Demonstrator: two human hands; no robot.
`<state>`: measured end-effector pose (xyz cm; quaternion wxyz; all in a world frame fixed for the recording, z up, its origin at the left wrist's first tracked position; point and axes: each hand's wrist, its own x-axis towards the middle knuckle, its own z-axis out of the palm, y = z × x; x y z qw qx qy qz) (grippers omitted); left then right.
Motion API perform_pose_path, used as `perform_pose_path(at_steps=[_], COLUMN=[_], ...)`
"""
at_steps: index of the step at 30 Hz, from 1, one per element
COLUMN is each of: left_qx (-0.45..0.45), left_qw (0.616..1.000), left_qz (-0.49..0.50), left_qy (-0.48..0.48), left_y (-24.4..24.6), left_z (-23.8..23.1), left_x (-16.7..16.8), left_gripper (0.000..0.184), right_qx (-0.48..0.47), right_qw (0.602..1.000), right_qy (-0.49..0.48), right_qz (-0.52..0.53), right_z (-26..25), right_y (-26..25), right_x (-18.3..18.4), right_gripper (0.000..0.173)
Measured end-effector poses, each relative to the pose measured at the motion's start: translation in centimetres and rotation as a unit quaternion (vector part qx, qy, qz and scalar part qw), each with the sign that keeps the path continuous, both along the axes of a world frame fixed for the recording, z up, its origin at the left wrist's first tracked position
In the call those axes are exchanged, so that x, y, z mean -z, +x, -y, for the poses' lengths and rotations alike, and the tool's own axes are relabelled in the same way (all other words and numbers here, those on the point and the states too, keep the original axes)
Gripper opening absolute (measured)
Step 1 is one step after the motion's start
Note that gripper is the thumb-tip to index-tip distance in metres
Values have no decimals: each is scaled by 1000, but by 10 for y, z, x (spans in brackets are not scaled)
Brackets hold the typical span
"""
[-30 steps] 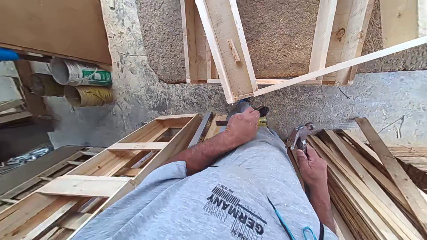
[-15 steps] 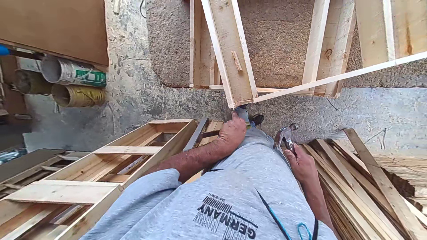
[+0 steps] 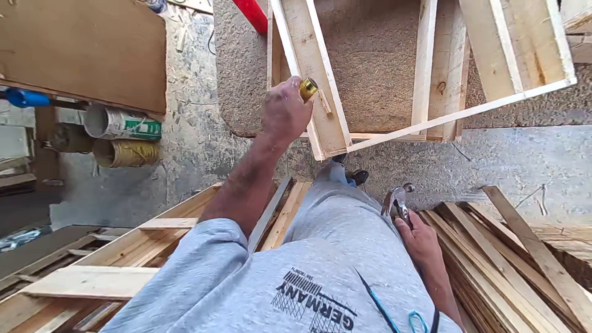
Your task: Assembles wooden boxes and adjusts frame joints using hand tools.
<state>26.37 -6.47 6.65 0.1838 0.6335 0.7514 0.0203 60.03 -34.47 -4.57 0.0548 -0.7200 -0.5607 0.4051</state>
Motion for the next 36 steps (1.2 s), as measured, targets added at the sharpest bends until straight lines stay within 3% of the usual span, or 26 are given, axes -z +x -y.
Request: perform_pose_path(at_steps=[3, 5, 10, 15, 26, 28, 31, 36], left_qx=[29, 41, 7, 8, 36, 35, 19, 23], left_qw=[983, 972, 980, 970, 952, 959, 981, 983], left_qz=[-100, -128, -127, -158, -205, -179, -57, 162], left_qy=[-151, -193, -151, -186, -223, -219, -183, -87], left_y=[6, 14, 29, 36, 54, 51, 21, -26], left_z=[-68, -73, -49, -59, -63, -60, -43, 50], left_x=[30, 49, 58, 58, 55, 48, 37, 34], left_gripper=[43, 44, 64, 52, 42, 43, 59, 86], right_qx=[-9, -5, 80, 121, 57, 55, 49, 29], right_qw=[1000, 1000, 996, 993, 997, 997, 999, 999], right_qy=[3, 11, 32, -1, -48, -46, -22, -43], right_qz=[3, 6, -2, -18, -28, -19, -3, 14], right_z=[-2, -1, 19, 29, -7, -9, -7, 3], right_y=[-1, 0, -4, -8, -14, -17, -21, -13], right_x=[-2, -5, 2, 14, 14, 12, 14, 33], right_gripper=[53, 53, 57, 53, 47, 46, 44, 46])
